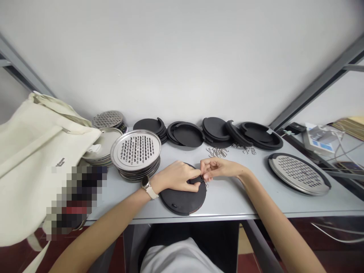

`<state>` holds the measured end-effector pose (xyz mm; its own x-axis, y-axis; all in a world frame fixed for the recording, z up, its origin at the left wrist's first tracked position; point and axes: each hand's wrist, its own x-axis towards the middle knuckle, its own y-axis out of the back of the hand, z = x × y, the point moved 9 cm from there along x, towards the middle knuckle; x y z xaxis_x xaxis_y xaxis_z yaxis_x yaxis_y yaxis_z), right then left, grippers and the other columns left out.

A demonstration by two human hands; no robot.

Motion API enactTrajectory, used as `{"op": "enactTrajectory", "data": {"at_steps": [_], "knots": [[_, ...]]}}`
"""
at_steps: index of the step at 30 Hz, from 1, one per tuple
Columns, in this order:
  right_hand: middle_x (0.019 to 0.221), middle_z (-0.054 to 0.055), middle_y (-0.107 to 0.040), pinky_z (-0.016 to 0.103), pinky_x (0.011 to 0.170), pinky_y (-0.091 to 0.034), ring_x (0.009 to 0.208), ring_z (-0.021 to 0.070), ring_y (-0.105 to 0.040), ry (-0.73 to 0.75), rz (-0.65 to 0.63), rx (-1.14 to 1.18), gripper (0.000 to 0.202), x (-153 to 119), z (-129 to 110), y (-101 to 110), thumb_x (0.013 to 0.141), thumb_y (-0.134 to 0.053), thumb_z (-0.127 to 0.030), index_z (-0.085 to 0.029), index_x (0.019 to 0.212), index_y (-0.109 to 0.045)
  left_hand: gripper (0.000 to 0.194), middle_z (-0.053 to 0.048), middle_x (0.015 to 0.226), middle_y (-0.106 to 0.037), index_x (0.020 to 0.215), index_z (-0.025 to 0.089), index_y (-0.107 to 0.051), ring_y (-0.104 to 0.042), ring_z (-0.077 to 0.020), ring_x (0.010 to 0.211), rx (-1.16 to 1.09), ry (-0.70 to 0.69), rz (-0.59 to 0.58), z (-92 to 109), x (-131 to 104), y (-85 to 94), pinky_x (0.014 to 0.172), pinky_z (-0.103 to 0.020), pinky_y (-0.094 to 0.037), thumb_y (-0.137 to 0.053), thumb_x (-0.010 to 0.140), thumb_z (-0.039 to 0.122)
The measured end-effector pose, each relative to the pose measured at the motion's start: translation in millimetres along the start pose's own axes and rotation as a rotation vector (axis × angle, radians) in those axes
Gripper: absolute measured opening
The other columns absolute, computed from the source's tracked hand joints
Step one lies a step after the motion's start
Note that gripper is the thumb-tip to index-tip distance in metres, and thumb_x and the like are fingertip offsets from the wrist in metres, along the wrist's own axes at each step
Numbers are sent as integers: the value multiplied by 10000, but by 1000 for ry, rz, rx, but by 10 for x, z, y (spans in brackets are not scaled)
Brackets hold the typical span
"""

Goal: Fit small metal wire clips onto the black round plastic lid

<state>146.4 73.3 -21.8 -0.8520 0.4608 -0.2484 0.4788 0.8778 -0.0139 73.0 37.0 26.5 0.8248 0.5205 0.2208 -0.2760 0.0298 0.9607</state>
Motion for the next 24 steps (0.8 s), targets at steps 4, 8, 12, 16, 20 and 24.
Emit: {"op": "enactTrajectory", "data": {"at_steps": [4,8,12,16,20,24], "knots": [[708,6,-666,248,654,-478,651,100,-594,-7,38,-5,240,16,35,50,739,-746,-335,-128,828,-664,214,-1,633,-594,724,185,-528,-544,-145,572,1,10,-5,-9,0,-3,532,-260,-281,-541,828,371],[707,14,-683,250,661,-478,655,106,-598,-31,79,-31,252,14,73,108,711,-763,-344,-131,837,-714,224,7,625,-590,710,184,-516,-551,-141,571,14,11,-3,-17,0,-11,519,-268,-259,-546,825,374],[733,23,-704,259,684,-485,676,117,-613,-53,89,-64,269,-11,81,140,707,-760,-354,-145,874,-740,226,10,630,-594,705,184,-507,-552,-137,576,10,3,7,-11,-4,-10,523,-269,-255,-538,831,368],[811,26,-713,269,728,-489,742,131,-627,-62,65,-97,304,-40,60,126,687,-776,-320,-161,942,-735,207,8,641,-602,733,186,-525,-562,-141,583,6,-1,11,-4,-6,-3,526,-272,-262,-527,839,364],[823,21,-706,282,752,-490,763,135,-629,-53,39,-89,307,-47,37,92,686,-775,-314,-165,949,-726,185,2,650,-606,752,185,-543,-568,-143,595,-1,-3,9,-1,-4,2,525,-265,-278,-540,829,353],[823,27,-709,294,769,-487,782,148,-634,-64,57,-118,316,-46,35,97,694,-763,-359,-160,937,-726,206,4,635,-600,739,183,-543,-568,-143,589,0,2,2,-6,-5,1,526,-264,-291,-541,833,365]]}}
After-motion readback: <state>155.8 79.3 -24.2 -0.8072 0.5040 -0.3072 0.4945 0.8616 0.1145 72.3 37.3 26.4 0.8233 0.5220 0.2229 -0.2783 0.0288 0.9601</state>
